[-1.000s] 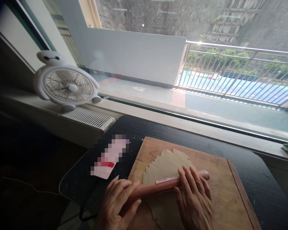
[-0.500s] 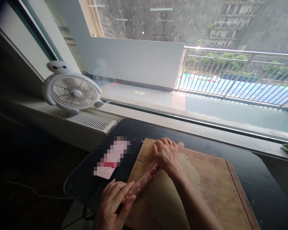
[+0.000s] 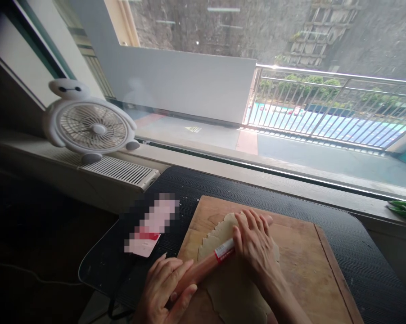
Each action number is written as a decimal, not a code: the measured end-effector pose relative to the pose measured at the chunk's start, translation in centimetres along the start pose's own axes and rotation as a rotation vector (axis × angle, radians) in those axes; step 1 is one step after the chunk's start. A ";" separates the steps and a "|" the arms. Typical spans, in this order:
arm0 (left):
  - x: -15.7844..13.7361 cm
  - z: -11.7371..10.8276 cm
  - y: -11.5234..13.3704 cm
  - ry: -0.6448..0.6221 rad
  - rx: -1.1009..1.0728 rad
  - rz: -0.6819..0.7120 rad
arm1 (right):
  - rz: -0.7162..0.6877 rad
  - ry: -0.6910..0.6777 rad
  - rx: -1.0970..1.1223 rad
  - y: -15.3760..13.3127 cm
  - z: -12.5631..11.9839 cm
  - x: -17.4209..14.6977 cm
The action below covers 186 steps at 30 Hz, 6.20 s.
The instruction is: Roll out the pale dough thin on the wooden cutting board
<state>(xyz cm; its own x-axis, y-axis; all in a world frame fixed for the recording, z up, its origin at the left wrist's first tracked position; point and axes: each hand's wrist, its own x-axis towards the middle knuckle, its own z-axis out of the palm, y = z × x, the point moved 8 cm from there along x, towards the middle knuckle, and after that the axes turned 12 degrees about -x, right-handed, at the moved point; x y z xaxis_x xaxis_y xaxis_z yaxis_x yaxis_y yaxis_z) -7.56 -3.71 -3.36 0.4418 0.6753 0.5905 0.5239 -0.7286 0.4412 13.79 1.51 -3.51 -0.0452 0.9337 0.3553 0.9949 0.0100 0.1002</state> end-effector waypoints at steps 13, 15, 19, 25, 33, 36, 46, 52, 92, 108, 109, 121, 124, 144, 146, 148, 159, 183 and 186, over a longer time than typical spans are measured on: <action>-0.5 -0.6 -0.5 0.039 0.015 -0.045 | -0.038 -0.020 0.085 -1.8 -0.6 2.3; -0.5 -0.5 -0.6 0.057 -0.021 -0.056 | -0.001 0.061 0.022 -0.2 -1.2 -1.2; -0.3 0.0 -0.9 0.062 -0.067 -0.064 | 0.014 0.097 -0.041 1.3 -0.9 -5.2; -0.5 0.1 -0.9 0.063 -0.060 -0.041 | 0.011 -0.033 0.003 0.0 0.4 1.1; -0.7 -0.7 -1.0 0.048 0.019 -0.077 | -0.003 -0.088 0.057 -3.1 0.8 7.3; -0.6 -0.7 -0.6 0.044 0.038 -0.034 | -0.032 -0.068 0.058 -1.9 0.3 3.9; 0.1 -0.3 -0.3 0.031 -0.001 -0.011 | 0.008 0.055 -0.039 1.5 -0.3 -3.0; -0.6 -0.3 -0.7 0.050 -0.013 -0.073 | -0.024 -0.100 0.038 -2.2 1.5 6.8; 8.1 5.4 1.2 -0.172 0.134 -0.107 | -0.012 0.050 -0.066 3.1 -2.2 -8.7; 14.0 9.3 0.3 -0.294 0.205 -0.064 | 0.083 0.008 -0.042 3.9 -2.9 -5.8; 12.5 8.5 0.9 -0.307 0.198 -0.030 | 0.057 0.047 -0.069 3.1 -3.4 -7.2; 15.2 10.6 -0.4 -0.314 0.225 -0.080 | 0.096 -0.025 0.023 5.3 -1.4 -2.4; 18.9 12.4 -2.5 -0.309 0.268 -0.213 | 0.146 -0.163 0.052 7.4 0.0 1.4; 12.7 9.4 0.6 -0.304 0.202 -0.023 | 0.092 -0.007 0.000 4.0 -2.0 -4.6; 15.6 11.2 -0.7 -0.334 0.197 -0.107 | 0.159 -0.068 0.010 5.7 -1.3 -1.3; 17.6 12.5 -1.9 -0.366 0.192 -0.187 | 0.208 -0.136 0.016 6.9 -0.5 1.1; 8.2 7.2 3.5 -0.290 0.194 0.068 | -0.015 0.048 -0.031 2.1 -3.2 -9.3; 8.6 7.7 4.0 -0.268 0.149 0.034 | -0.011 0.046 -0.016 2.5 -3.0 -8.9; 8.6 7.8 4.0 -0.281 0.150 0.052 | -0.016 0.044 -0.013 2.4 -2.9 -9.1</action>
<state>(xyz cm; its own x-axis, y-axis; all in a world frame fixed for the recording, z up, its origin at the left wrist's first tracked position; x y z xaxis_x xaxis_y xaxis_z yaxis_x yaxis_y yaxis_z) 4.02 0.08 -1.73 0.6437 0.6581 0.3906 0.5876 -0.7520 0.2985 16.34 -8.01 -3.78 -0.0652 0.9168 0.3941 0.9928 0.0198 0.1181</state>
